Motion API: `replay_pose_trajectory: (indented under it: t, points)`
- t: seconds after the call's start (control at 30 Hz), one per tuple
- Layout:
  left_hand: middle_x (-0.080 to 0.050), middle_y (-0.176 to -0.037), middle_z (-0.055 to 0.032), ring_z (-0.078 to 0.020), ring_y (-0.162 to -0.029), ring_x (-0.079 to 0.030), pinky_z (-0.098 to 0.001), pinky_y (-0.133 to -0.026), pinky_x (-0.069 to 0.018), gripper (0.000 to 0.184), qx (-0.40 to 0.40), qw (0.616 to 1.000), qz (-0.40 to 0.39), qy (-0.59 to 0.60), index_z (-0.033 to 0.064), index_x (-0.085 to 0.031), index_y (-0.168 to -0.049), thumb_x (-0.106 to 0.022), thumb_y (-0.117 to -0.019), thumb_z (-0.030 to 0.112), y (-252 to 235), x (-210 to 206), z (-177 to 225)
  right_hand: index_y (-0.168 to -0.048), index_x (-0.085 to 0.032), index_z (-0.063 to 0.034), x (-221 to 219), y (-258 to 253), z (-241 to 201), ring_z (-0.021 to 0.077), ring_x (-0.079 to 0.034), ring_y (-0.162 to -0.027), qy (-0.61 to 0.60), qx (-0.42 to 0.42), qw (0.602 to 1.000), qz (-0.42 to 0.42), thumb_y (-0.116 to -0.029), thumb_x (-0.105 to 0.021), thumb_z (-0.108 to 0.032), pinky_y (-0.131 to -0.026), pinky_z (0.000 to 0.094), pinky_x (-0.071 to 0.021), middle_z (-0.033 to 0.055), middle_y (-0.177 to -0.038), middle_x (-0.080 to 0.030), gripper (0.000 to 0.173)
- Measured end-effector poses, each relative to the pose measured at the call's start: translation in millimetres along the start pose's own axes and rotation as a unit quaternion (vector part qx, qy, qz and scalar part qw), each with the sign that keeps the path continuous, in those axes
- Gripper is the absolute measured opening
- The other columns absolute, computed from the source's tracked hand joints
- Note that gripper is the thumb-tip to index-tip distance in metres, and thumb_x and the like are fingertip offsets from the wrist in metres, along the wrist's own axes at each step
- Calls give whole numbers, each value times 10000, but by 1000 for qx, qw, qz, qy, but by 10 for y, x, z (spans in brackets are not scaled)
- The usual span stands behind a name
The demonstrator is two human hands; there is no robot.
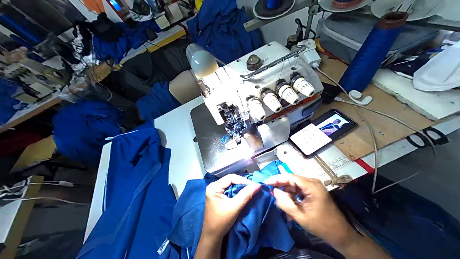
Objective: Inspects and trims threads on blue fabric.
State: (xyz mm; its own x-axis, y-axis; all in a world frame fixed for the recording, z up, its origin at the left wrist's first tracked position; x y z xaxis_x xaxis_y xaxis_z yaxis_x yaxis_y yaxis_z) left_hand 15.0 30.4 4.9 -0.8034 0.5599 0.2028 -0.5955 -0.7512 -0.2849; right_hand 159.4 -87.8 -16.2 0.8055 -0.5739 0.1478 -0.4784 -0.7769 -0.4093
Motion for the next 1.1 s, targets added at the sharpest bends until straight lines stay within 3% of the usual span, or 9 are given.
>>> replay_pose_trajectory:
  t: [0.1, 0.2, 0.37, 0.53, 0.63, 0.7, 0.8, 0.9, 1.1]
  points:
    - [-742, -815, 46, -16, -768, -690, -191, -716, -581, 43, 82, 996, -36, -3, 122, -785, -861, -789, -860, 165, 21, -8, -21, -943, -733, -126, 110, -83, 57, -71, -525, -581, 9, -59, 998, -24, -862, -663, -117, -528, 103, -450, -93, -745, -645, 107]
    - [-740, -826, -11, -51, -788, -694, -225, -761, -582, 36, 222, 971, -50, 68, 50, -777, -905, -751, -883, 60, 35, -171, -288, -997, -683, -73, 90, -132, 383, 27, -514, -463, -78, -220, 971, -42, -861, -708, -13, -426, 184, -453, -14, -703, -632, 151]
    - [-717, -764, -21, -42, -721, -674, -207, -706, -568, 87, 285, 953, -17, 97, 26, -760, -898, -684, -941, 21, 35, -206, -333, -973, -700, -125, 83, -102, 371, 10, -450, -428, -163, -306, 937, -50, -874, -750, -100, -408, 158, -384, -27, -636, -598, 114]
    - [-710, -731, -35, -51, -676, -673, -205, -661, -571, 138, 309, 937, 19, 163, 8, -752, -894, -632, -962, 2, 52, -212, -357, -891, -700, -100, -2, -110, 460, 22, -494, -465, -61, -247, 967, -27, -866, -758, -96, -441, 179, -428, -32, -621, -590, 63]
    - [-715, -732, -29, -45, -676, -678, -203, -665, -576, 131, 304, 941, 54, 139, 14, -754, -884, -645, -955, -3, 55, -214, -357, -1210, -626, -31, -23, -101, 394, 107, -623, -729, 145, -132, 980, 25, -805, -806, -270, -647, 299, -541, 52, -901, -664, 503]
    - [-717, -741, -28, -51, -694, -685, -212, -675, -580, 101, 291, 947, 58, 121, 21, -758, -888, -671, -939, 13, 66, -212, -388, -1337, -533, -6, -5, -75, 180, 102, -672, -909, 173, -90, 980, 33, -891, -732, -301, -779, 282, -576, 106, -1143, -675, 570]
    - [-707, -752, 14, -32, -730, -684, -204, -683, -573, 77, 237, 965, 35, 107, 65, -746, -854, -683, -899, 64, 96, -208, -473, -1261, -626, -49, -68, 32, -49, 16, -625, -863, 115, -31, 993, -17, -990, -622, -220, -765, 170, -551, 29, -1049, -661, 320]
    - [-707, -727, -19, -51, -683, -672, -209, -665, -571, 121, 274, 954, 51, 113, 39, -764, -862, -666, -932, 23, 95, -219, -420, -1246, -710, -58, -206, 135, 110, 20, -627, -845, 145, -25, 988, -51, -982, -605, -217, -759, 149, -537, 21, -1001, -679, 326]
    - [-716, -732, -47, -67, -677, -682, -219, -657, -578, 115, 293, 945, 60, 129, 26, -767, -877, -670, -938, 24, 93, -216, -410, -1271, -702, -33, -205, 189, 311, 1, -618, -821, 161, -54, 985, -16, -954, -626, -211, -757, 144, -533, 14, -987, -690, 372]
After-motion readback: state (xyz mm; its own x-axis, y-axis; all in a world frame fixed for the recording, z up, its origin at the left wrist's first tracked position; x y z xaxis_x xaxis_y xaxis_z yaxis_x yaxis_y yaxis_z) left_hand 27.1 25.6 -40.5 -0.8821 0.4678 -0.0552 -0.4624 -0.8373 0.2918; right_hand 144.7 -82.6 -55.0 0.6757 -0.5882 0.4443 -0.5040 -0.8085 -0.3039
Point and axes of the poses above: each hand's wrist, its own y-axis away from the middle knuckle, its own x-axis out of the back of the hand, z = x × y, the point moved 2 cm from there along -y, towards the middle knuckle
